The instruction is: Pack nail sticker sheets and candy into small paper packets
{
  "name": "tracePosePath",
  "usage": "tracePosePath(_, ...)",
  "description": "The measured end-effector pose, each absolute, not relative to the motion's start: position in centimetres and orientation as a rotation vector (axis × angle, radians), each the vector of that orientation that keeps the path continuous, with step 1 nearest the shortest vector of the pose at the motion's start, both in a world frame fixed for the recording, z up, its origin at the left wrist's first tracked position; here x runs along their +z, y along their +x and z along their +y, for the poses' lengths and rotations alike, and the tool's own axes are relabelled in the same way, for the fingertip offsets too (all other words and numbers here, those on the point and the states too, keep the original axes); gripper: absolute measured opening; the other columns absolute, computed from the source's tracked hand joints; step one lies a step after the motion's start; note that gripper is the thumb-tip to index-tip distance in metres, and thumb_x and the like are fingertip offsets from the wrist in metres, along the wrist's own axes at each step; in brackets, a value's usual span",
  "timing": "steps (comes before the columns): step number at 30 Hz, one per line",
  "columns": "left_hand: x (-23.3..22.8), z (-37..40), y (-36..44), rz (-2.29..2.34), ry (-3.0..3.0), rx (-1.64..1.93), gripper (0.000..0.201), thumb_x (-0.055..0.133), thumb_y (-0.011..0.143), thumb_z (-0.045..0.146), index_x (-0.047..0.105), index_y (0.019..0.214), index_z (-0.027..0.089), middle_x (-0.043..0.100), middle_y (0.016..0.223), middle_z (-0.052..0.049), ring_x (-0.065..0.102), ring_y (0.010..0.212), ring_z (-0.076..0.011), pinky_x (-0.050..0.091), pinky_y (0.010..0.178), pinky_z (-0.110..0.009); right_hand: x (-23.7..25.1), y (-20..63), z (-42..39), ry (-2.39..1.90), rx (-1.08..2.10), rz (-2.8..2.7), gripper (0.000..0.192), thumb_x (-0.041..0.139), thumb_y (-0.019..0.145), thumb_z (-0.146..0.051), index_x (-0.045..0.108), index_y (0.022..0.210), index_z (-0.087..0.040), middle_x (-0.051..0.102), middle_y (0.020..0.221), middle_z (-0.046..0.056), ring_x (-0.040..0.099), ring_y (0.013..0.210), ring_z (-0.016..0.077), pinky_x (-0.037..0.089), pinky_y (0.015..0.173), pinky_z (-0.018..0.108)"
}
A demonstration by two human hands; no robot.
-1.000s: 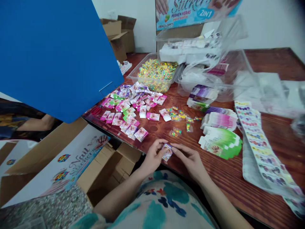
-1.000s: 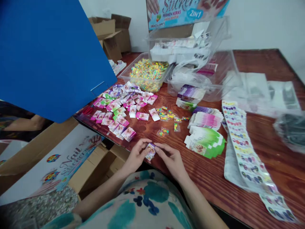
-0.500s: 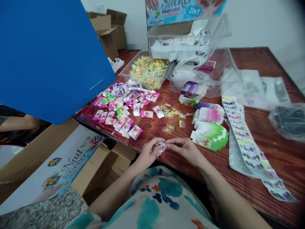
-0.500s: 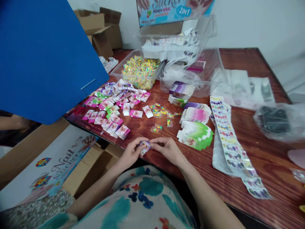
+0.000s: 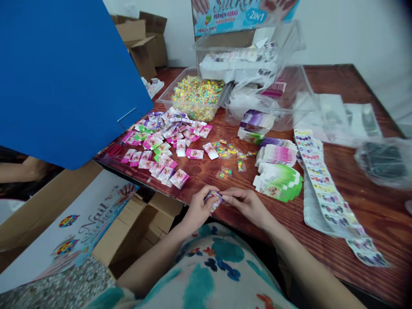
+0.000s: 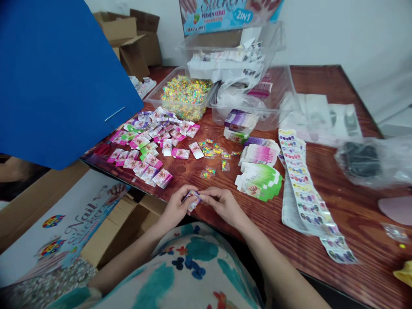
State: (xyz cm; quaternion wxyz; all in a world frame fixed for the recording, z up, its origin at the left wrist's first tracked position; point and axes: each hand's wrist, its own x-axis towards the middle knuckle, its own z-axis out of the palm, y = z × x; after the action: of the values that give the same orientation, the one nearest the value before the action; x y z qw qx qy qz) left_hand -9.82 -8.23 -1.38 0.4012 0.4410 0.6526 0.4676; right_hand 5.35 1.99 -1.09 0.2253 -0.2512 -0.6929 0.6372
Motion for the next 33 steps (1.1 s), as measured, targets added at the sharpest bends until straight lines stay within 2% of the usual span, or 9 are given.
tracePosePath(6, -1.1, -8.4, -9.5, 1.632, 1.137, 1.266, 0.017, 0.054, 0.086, 0.019, 0.061, 0.101, 0.020, 0.065, 0.094, -0.001, 0.060, 0.088, -0.0136, 0.047, 0.080, -0.023, -1.7, 5.3, 0.5, -0.721, 1.668, -1.780, 0.021, 0.072, 0.079, -0.041, 0.079, 0.092, -0.025, 0.075, 0.091, 0.007, 0.070, 0.083, 0.0207, 0.056, 0.077, 0.032)
tracePosePath(13, -1.9, -9.2, -9.2, 1.643, 0.963, 1.291, 0.016, 0.053, 0.088, 0.027, 0.057, 0.103, 0.020, 0.061, 0.086, 0.000, 0.057, 0.069, -0.0106, 0.048, 0.062, -0.020, -1.9, 4.5, -0.6, -0.696, 1.687, -1.766, 0.020, 0.073, 0.079, -0.038, 0.079, 0.093, -0.026, 0.074, 0.094, 0.007, 0.069, 0.085, 0.0204, 0.056, 0.078, 0.032)
tracePosePath(15, -2.0, -9.3, -9.4, 1.664, 0.917, 1.319, 0.020, 0.054, 0.089, 0.031, 0.055, 0.107, 0.021, 0.060, 0.088, -0.001, 0.056, 0.069, -0.0110, 0.048, 0.061, -0.021, -1.9, 3.9, -0.6, -0.717, 1.705, -1.746, 0.022, 0.076, 0.075, -0.040, 0.079, 0.091, -0.025, 0.074, 0.091, 0.006, 0.069, 0.086, 0.0211, 0.056, 0.079, 0.033)
tracePosePath(19, -1.6, -9.8, -9.9, 1.881, 0.996, 1.380, 0.029, 0.053, 0.091, 0.032, 0.049, 0.117, 0.021, 0.059, 0.098, -0.005, 0.060, 0.085, -0.0157, 0.052, 0.075, -0.028, -2.7, 2.2, -0.2, -0.854, 1.913, -1.563, 0.033, 0.079, 0.069, -0.046, 0.076, 0.090, -0.022, 0.074, 0.086, 0.006, 0.069, 0.075, 0.0207, 0.059, 0.074, 0.036)
tracePosePath(23, -1.8, -11.0, -10.6, 2.438, 1.360, 1.242, 0.032, 0.053, 0.091, 0.028, 0.051, 0.122, 0.022, 0.049, 0.120, -0.013, 0.054, 0.108, -0.0250, 0.048, 0.089, -0.040, -4.0, -1.0, 0.3, -0.920, 1.999, -1.462, 0.045, 0.074, 0.071, -0.054, 0.071, 0.098, -0.019, 0.073, 0.087, 0.006, 0.068, 0.069, 0.0191, 0.060, 0.071, 0.038)
tracePosePath(26, -3.1, -12.0, -11.5, 2.659, 1.754, 1.021, 0.025, 0.052, 0.089, 0.019, 0.060, 0.113, 0.020, 0.051, 0.113, -0.014, 0.052, 0.103, -0.0263, 0.047, 0.088, -0.043, -4.1, -3.4, 1.0, -0.895, 1.659, -1.772, 0.050, 0.070, 0.074, -0.055, 0.068, 0.108, -0.018, 0.069, 0.101, 0.011, 0.067, 0.069, 0.0200, 0.058, 0.069, 0.039)
tracePosePath(29, -4.8, -12.5, -12.2, 2.570, 2.005, 0.860, 0.026, 0.047, 0.088, 0.011, 0.063, 0.107, 0.019, 0.055, 0.102, -0.012, 0.051, 0.093, -0.0238, 0.048, 0.081, -0.039, -3.2, -5.1, 3.2, -0.854, 1.071, -2.065, 0.038, 0.059, 0.086, -0.046, 0.068, 0.110, -0.018, 0.065, 0.104, 0.012, 0.065, 0.075, 0.0217, 0.055, 0.077, 0.040)
tracePosePath(31, -5.5, -12.6, -12.2, 2.526, 2.067, 0.865, 0.026, 0.046, 0.088, 0.010, 0.064, 0.106, 0.017, 0.056, 0.099, -0.013, 0.051, 0.091, -0.0240, 0.049, 0.079, -0.039, -2.6, -6.2, 5.4, -0.791, 0.820, -2.193, 0.028, 0.052, 0.092, -0.036, 0.069, 0.105, -0.018, 0.066, 0.098, 0.012, 0.064, 0.086, 0.0252, 0.052, 0.084, 0.041)
tracePosePath(33, -5.8, -12.5, -12.0, 2.487, 2.101, 0.938, 0.026, 0.045, 0.088, 0.010, 0.063, 0.106, 0.016, 0.056, 0.099, -0.013, 0.050, 0.092, -0.0247, 0.049, 0.080, -0.040, -2.4, -7.7, 7.7, -0.744, 0.638, -2.319, 0.022, 0.052, 0.091, -0.027, 0.069, 0.100, -0.017, 0.066, 0.102, 0.014, 0.060, 0.101, 0.0302, 0.048, 0.092, 0.046)
